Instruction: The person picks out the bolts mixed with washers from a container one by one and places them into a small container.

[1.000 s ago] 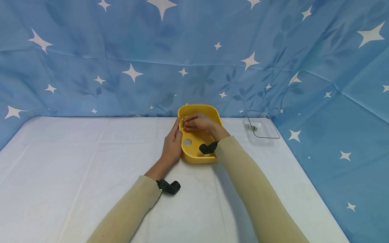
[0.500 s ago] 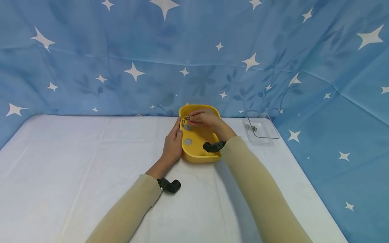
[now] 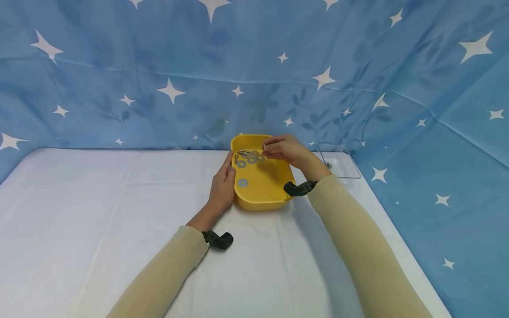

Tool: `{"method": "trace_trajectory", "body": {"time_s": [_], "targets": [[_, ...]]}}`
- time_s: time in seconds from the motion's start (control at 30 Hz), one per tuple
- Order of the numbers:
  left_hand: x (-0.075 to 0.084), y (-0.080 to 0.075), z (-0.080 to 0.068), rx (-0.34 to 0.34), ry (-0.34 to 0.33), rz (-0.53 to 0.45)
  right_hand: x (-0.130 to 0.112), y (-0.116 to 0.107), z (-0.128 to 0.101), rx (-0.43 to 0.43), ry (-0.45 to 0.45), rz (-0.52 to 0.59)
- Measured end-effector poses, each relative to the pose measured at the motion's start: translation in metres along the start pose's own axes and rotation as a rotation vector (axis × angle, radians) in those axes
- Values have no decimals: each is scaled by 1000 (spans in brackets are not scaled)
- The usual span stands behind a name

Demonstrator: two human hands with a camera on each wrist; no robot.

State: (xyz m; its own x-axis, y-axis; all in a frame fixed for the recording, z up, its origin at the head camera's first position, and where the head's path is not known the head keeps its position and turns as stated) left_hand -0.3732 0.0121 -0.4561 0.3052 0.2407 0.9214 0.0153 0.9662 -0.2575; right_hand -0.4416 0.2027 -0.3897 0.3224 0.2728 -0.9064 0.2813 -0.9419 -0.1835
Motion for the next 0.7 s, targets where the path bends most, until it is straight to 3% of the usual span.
{"method": "trace_trajectory", "body": {"time_s": [0.23, 0.7], "targets": [[0, -1, 1, -7, -10, -7, 0, -45, -20, 65, 8, -77], [-1, 0, 0, -6, -17, -7, 27, -129, -46, 191, 88, -193]]}}
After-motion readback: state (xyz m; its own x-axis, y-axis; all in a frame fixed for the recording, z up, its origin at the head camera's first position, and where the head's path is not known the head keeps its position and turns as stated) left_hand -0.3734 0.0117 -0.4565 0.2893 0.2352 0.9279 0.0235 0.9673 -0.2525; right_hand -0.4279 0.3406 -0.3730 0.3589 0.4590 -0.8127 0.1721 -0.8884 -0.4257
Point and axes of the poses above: each hand's wrist, its own z-axis towards the middle knuckle, its own y-axis out of the palm, x = y × z, the point moved 8 cm from there along z, towards the middle knuckle, and after that the axes turned 6 degrees about y, right-handed, at the moved point
